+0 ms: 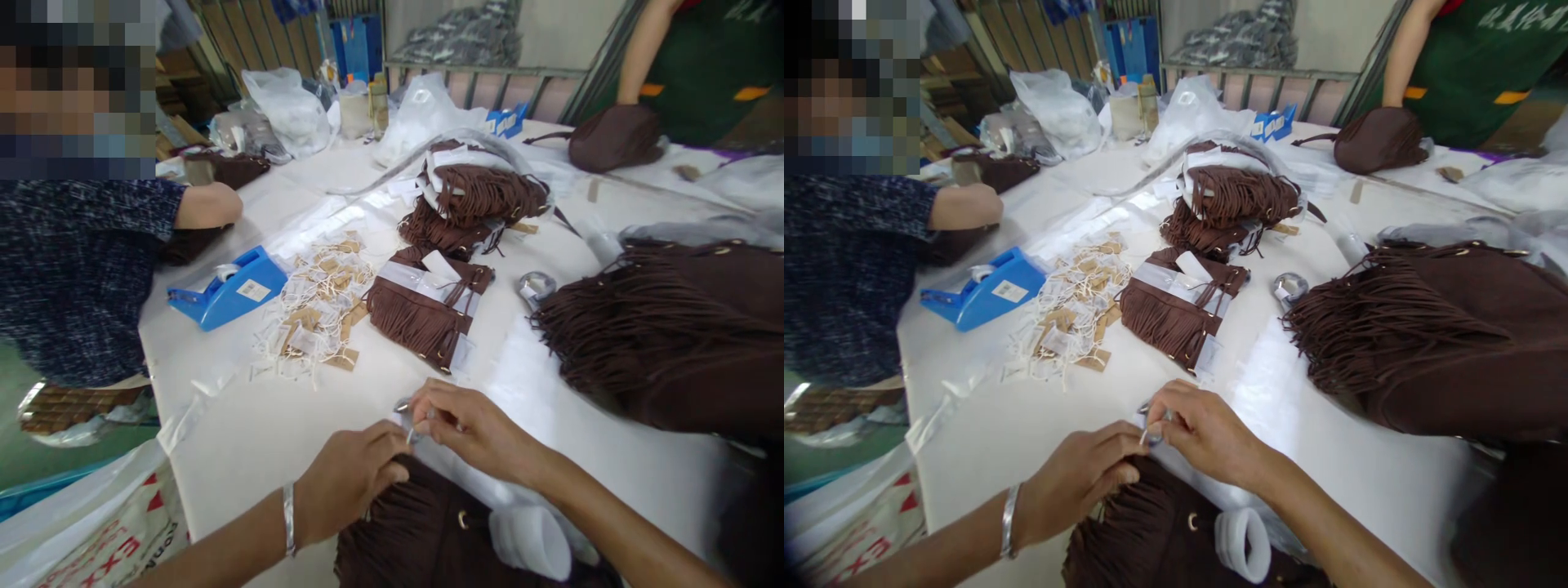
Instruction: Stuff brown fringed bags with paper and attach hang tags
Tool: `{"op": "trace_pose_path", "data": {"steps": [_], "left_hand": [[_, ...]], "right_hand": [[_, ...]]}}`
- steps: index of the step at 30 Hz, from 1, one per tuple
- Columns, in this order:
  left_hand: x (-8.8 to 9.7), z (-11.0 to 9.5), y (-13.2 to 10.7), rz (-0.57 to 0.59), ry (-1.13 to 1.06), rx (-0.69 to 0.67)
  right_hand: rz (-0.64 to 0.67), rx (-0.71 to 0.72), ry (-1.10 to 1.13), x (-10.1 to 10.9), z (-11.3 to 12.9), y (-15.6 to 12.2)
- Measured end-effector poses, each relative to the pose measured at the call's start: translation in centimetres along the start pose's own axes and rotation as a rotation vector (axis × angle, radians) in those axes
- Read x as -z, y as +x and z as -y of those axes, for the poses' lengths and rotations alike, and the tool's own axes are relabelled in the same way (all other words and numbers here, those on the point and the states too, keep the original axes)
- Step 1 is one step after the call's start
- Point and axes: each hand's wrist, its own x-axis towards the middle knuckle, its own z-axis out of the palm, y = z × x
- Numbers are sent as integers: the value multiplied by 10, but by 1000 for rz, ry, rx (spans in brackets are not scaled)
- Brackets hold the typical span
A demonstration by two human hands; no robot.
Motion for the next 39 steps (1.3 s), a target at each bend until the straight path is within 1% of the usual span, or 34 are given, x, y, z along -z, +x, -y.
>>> {"op": "trace_pose_path", "data": {"steps": [1,3,6,9,12,14,16,17,19,20,21,22,23,25,26,27,30,32,34,37,39], "left_hand": [[-7,3,-9,22,76,-56],[-22,12,-25,12,195,-86],[-39,21,-39,-102,272,-62],[-47,19,-42,-182,280,-23],[-49,12,-44,-186,258,8],[-47,8,-48,-148,175,66],[-39,4,-54,-75,60,171],[-33,3,-56,-18,21,230],[-19,3,-57,134,13,329],[-11,3,-55,197,46,370],[-4,3,-51,225,86,404],[2,3,-45,208,110,433],[6,4,-37,149,100,463],[9,5,-19,-16,-17,509],[8,7,-9,-66,-105,521],[6,9,1,-84,-192,531],[-1,22,22,-35,-371,558],[-3,32,29,6,-464,581],[-1,39,32,74,-550,599],[5,39,34,188,-704,589],[7,35,36,229,-809,578]], "right_hand": [[30,5,5,-3,-4,1],[71,-8,-18,-9,-13,0],[96,-33,-44,-15,-22,-2],[91,-35,-26,-18,-23,-4],[89,-52,-15,-17,-21,-3],[89,-58,-17,-16,-19,-3],[98,-49,-25,-14,-15,-4],[102,-42,-34,-13,-13,-4],[108,-32,-56,-12,-9,-5],[109,-27,-65,-11,-7,-6],[107,-21,-73,-10,-5,-6],[104,-16,-80,-10,-4,-6],[103,-10,-86,-9,-2,-5],[105,5,-96,-9,-1,-3],[107,9,-101,-9,0,-2],[112,11,-105,-9,1,0],[115,13,-115,-8,2,3],[116,13,-117,-8,4,3],[116,17,-110,-8,5,4],[99,21,-86,-9,7,4],[83,30,-63,-9,8,5]]}}
